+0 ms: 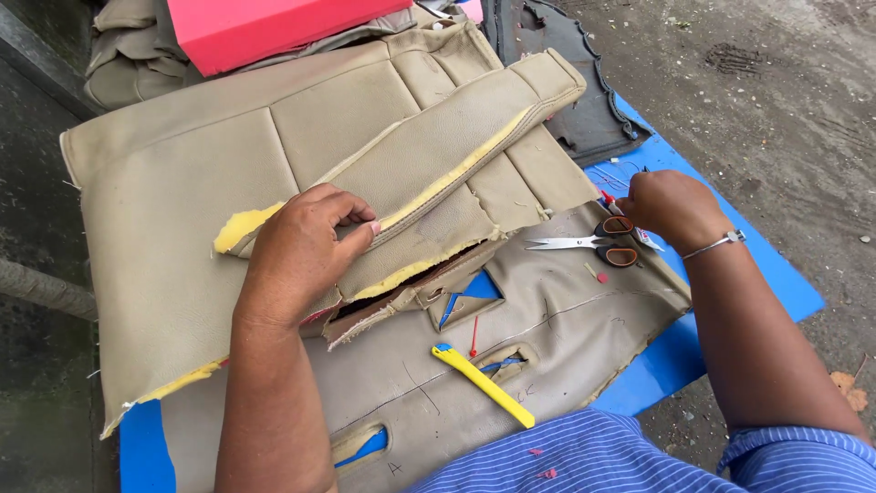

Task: Repairing a leather seat cover by applying glue to the seams and using a utility knife to tuck the edges

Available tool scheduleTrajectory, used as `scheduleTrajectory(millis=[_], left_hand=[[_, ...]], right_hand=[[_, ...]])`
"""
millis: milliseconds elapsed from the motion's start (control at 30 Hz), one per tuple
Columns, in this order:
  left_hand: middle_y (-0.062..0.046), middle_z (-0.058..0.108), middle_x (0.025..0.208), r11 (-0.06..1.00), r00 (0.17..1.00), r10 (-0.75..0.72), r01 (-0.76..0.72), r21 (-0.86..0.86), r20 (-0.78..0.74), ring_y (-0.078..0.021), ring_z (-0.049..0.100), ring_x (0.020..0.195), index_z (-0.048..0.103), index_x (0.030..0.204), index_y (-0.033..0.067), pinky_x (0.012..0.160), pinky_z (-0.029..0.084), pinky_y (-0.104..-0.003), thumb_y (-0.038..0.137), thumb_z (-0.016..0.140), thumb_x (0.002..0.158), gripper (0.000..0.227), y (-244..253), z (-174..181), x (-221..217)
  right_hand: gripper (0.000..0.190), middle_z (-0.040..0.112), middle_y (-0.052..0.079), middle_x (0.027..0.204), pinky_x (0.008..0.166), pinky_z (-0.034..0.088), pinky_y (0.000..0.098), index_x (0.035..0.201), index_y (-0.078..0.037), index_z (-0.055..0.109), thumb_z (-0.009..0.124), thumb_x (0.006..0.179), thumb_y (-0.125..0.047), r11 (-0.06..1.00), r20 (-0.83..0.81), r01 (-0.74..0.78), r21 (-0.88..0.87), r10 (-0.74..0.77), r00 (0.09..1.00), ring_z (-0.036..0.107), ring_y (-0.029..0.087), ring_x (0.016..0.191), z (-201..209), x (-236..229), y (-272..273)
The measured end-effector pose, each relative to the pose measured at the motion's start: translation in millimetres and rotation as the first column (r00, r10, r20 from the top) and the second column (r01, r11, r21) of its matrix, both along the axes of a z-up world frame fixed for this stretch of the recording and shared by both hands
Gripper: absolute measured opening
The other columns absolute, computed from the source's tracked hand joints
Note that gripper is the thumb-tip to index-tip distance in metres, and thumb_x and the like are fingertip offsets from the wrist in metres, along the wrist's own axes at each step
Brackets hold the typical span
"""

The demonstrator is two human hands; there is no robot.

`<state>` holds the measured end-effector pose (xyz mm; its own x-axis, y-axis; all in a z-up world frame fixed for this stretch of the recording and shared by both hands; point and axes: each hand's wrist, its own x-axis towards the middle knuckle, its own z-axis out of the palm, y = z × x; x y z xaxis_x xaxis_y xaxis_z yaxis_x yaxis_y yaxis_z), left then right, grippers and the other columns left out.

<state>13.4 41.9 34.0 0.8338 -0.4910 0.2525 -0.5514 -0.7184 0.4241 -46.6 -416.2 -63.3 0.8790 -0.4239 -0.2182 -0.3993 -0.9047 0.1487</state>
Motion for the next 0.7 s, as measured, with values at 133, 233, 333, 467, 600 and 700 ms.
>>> scheduleTrajectory(millis=[133,233,333,467,600,700], left_hand=[[0.003,0.073,0.097,0.998,1.000,-0.027,0.027,-0.054,-0.005,-0.0178,0.067,0.091,0.078,0.093,0.0172,0.079,0.048,-0.034,0.026,0.073,0.087,0.012,4.1,-1.9,0.3],[0.000,0.073,0.100,0.995,0.995,-0.093,0.094,-0.039,0.036,-0.0198,0.067,0.093,0.077,0.096,0.0145,0.083,0.050,-0.035,0.025,0.074,0.088,0.013,6.6,-1.6,2.5],[-0.002,0.074,0.102,0.996,0.996,-0.088,0.088,-0.023,0.017,-0.0208,0.068,0.096,0.079,0.098,0.0133,0.087,0.050,-0.036,0.023,0.074,0.087,0.016,11.6,0.2,-1.2],[0.002,0.075,0.097,0.999,1.000,-0.001,0.001,-0.042,-0.014,-0.0195,0.068,0.089,0.081,0.090,0.0146,0.078,0.051,-0.036,0.025,0.070,0.088,0.016,8.5,0.9,0.4],[0.005,0.075,0.096,0.995,0.992,0.098,-0.097,0.014,-0.081,-0.0214,0.068,0.086,0.080,0.087,0.0175,0.074,0.050,-0.040,0.030,0.064,0.085,0.021,3.1,-6.5,3.7],[0.007,0.075,0.096,0.990,0.986,0.137,-0.138,-0.001,-0.090,-0.0209,0.068,0.085,0.080,0.082,0.0169,0.072,0.050,-0.040,0.029,0.061,0.083,0.022,-0.6,-8.3,8.4]], right_hand=[[0.052,0.077,0.019,0.092,0.062,0.050,0.0466,0.093,-0.002,0.075,0.054,0.105,-0.047,0.989,-0.041,0.095,0.109,-0.090,0.995,0.071,0.040,0.085,-18.8,4.5,-9.5],[0.039,0.079,0.011,0.103,0.066,0.051,0.0454,0.110,-0.014,0.077,0.058,0.102,-0.048,0.985,-0.023,0.071,0.158,-0.068,0.997,0.072,0.034,0.096,-23.2,3.5,-18.3],[0.037,0.080,0.012,0.103,0.071,0.050,0.0455,0.109,-0.013,0.076,0.066,0.096,-0.046,0.977,-0.012,0.067,0.200,-0.066,0.998,0.071,0.035,0.096,-28.3,2.9,-26.8],[0.037,0.075,0.014,0.082,0.066,0.045,0.0446,0.095,-0.008,0.067,0.064,0.101,-0.044,0.944,0.099,0.043,0.326,-0.079,0.992,0.063,0.032,0.075,6.2,-9.1,-18.0],[0.023,0.082,0.021,0.084,0.060,0.052,0.0437,0.111,-0.006,0.059,0.064,0.108,-0.029,0.800,0.268,0.098,0.592,-0.310,0.912,0.067,0.030,0.061,59.9,-37.1,20.1],[0.024,0.080,0.016,0.086,0.050,0.050,0.0408,0.122,-0.009,0.056,0.066,0.105,-0.022,0.805,0.445,-0.117,0.581,-0.193,0.875,0.067,0.026,0.063,101.0,-54.3,70.6]])
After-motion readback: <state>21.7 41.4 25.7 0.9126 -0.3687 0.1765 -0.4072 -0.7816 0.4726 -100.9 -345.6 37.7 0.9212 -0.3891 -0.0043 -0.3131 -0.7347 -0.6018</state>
